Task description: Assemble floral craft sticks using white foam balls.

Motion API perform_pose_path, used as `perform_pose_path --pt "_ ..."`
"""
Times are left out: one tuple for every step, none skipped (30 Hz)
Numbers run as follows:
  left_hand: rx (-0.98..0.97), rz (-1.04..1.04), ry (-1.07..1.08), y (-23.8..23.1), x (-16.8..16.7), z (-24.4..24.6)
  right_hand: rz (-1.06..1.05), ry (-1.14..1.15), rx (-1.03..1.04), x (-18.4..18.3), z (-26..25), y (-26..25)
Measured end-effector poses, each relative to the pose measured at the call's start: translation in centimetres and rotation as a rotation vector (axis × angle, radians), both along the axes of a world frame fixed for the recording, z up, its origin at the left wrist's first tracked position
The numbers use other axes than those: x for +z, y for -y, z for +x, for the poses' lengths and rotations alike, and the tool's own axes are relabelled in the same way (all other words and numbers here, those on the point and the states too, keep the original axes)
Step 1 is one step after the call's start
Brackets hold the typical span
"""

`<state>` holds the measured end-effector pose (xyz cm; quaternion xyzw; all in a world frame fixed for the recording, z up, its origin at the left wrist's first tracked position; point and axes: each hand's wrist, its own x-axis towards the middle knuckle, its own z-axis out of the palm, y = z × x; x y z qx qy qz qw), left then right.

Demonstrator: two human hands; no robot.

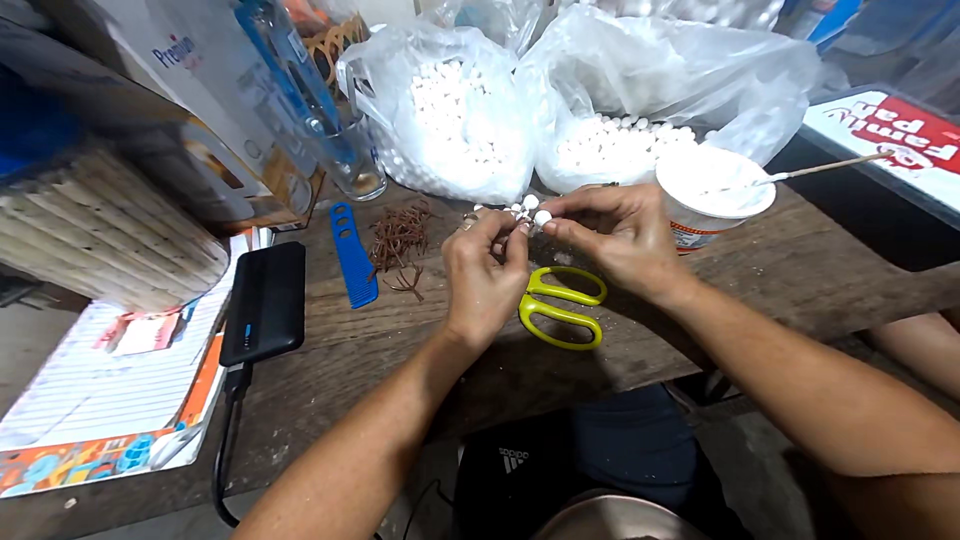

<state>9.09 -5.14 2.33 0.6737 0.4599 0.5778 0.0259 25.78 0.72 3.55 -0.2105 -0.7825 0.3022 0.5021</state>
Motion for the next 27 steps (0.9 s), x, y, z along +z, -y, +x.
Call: perform_pose_path --pt "-0.002 -0.002 0.005 0.0 0.0 0.0 -0.002 0.008 -0.009 0.0 0.0 0.1" --pt "-0.003 -0.003 0.008 0.0 0.0 0.0 -0.001 0.017 -0.019 0.1 0.0 0.3" --pt "-0.003 -0.003 0.011 0.0 0.0 0.1 0.002 0.017 -0.020 0.1 0.0 0.4" --pt "-0.004 -0.001 0.014 0.0 -0.1 0.1 0.004 0.006 -0.014 0.1 -0.1 0.4" --pt "-0.006 -0.001 0.017 0.0 -0.1 0.1 0.005 -0.007 -0.008 0.0 -0.1 0.3" --pt "-0.008 -0.002 0.019 0.0 0.0 0.1 0.007 -0.020 -0.005 -0.1 -0.2 0.2" --pt "-0.008 -0.003 0.020 0.0 -0.1 0.1 0.009 -0.027 -0.006 -0.1 -0.2 0.2" --pt "-0.008 -0.004 0.021 0.0 -0.1 0.2 0.011 -0.030 -0.008 -0.2 -0.2 0.2" --pt "-0.010 -0.003 0.022 0.0 -0.1 0.1 0.013 -0.031 -0.011 -0.1 -0.3 0.2" --pt "-0.010 0.000 0.022 0.0 -0.1 0.1 0.014 -0.030 -0.012 -0.2 -0.3 0.3" --pt "-0.010 0.002 0.022 0.0 -0.1 0.1 0.015 -0.023 -0.016 -0.2 -0.3 0.4" --pt "-0.010 -0.002 0.023 0.0 -0.1 0.1 0.016 -0.018 -0.022 -0.2 -0.4 0.4" --pt "-0.010 -0.011 0.027 0.0 -0.2 0.1 0.015 -0.011 -0.028 -0.2 -0.4 0.5" --pt "-0.013 -0.035 0.038 0.1 -0.1 0.1 0.010 0.000 -0.032 -0.2 -0.3 0.5" --pt "-0.018 -0.074 0.060 0.2 0.0 0.0 -0.002 0.022 -0.038 0.0 -0.2 0.4" --pt "-0.029 -0.119 0.091 0.3 0.2 -0.1 -0.017 0.056 -0.051 0.4 0.1 0.3" --pt "-0.039 -0.166 0.119 0.4 0.4 -0.2 -0.034 0.100 -0.068 1.0 0.6 0.2" --pt "-0.050 -0.201 0.146 0.4 0.6 -0.4 -0.051 0.148 -0.092 1.5 1.3 0.1" --pt "-0.059 -0.215 0.159 0.3 0.7 -0.7 -0.056 0.202 -0.129 1.9 2.2 0.1" --pt "-0.063 -0.212 0.165 0.1 0.6 -0.9 -0.042 0.266 -0.179 2.2 3.1 0.3" --pt "-0.068 -0.215 0.164 0.0 0.6 -1.1 -0.009 0.344 -0.237 2.4 4.0 0.6" --pt "-0.072 -0.219 0.167 -0.2 0.6 -1.2 0.038 0.430 -0.294 2.4 4.7 1.2" --pt "-0.071 -0.225 0.182 -0.4 0.6 -1.2 0.095 0.511 -0.331 2.3 5.2 1.7" --pt "-0.069 -0.229 0.209 -0.6 0.7 -1.1 0.148 0.579 -0.347 1.9 5.6 2.0" --pt "-0.077 -0.239 0.235 -0.7 0.8 -1.1 0.178 0.636 -0.350 1.5 5.9 2.3" --pt "-0.091 -0.248 0.258 -0.6 0.9 -1.0 0.195 0.675 -0.359 1.0 5.9 2.3" --pt "-0.108 -0.257 0.273 -0.6 1.0 -1.0 0.196 0.699 -0.372 0.5 5.9 2.3"
